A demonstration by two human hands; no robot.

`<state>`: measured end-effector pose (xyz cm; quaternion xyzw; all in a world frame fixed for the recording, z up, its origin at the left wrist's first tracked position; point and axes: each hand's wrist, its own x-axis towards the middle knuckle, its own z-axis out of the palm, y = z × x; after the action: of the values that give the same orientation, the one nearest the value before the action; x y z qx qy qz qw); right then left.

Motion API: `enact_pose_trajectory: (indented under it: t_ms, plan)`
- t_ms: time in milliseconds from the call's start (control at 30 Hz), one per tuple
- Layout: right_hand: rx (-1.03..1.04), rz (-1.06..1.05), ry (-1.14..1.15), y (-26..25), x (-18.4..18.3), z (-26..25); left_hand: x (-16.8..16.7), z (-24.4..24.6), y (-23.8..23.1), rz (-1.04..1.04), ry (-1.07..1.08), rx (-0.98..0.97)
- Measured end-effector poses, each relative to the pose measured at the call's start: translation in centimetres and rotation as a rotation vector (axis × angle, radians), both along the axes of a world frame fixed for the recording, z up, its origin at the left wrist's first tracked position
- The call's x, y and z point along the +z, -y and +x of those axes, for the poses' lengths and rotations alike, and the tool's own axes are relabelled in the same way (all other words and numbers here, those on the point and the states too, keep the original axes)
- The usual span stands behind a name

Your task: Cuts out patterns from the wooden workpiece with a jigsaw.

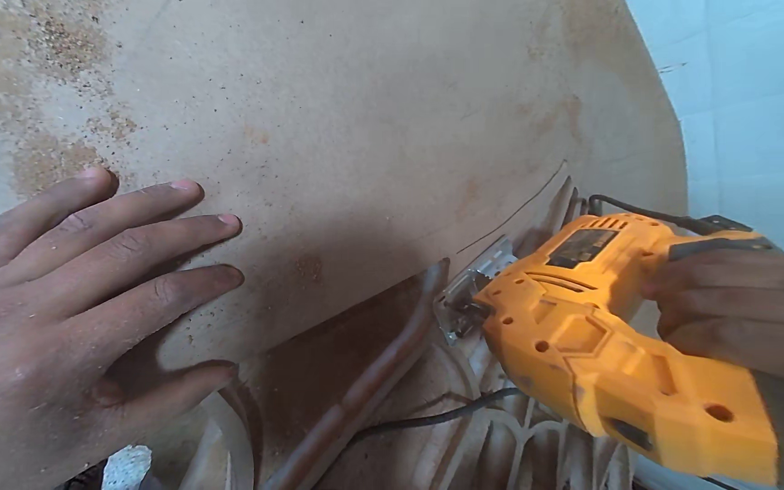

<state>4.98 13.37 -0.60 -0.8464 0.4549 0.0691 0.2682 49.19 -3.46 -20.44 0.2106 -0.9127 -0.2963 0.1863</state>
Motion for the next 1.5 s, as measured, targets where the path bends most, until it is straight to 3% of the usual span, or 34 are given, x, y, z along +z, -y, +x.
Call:
enact_pose_trajectory:
  t_ms: [600,933,1300,1500]
  plan:
    - [-0.017,-0.02,0.036,-1.8,-0.6,-1.6,-0.1,0.2,0.1,0.004,0.011,-0.013]
    - [-0.113,0.083,-0.135,-1.2,1.3,1.3,-1.4,0.6,0.2,-0.064,-0.05,-0.021]
    - [-0.367,-0.071,-0.189,-4.6,1.2,2.3,-0.1,0.5,0.1,-0.095,-0.049,-0.05]
    - [-0.624,-0.006,-0.251,-5.5,1.5,4.3,0.2,0.5,0.1,-0.098,-0.038,-0.063]
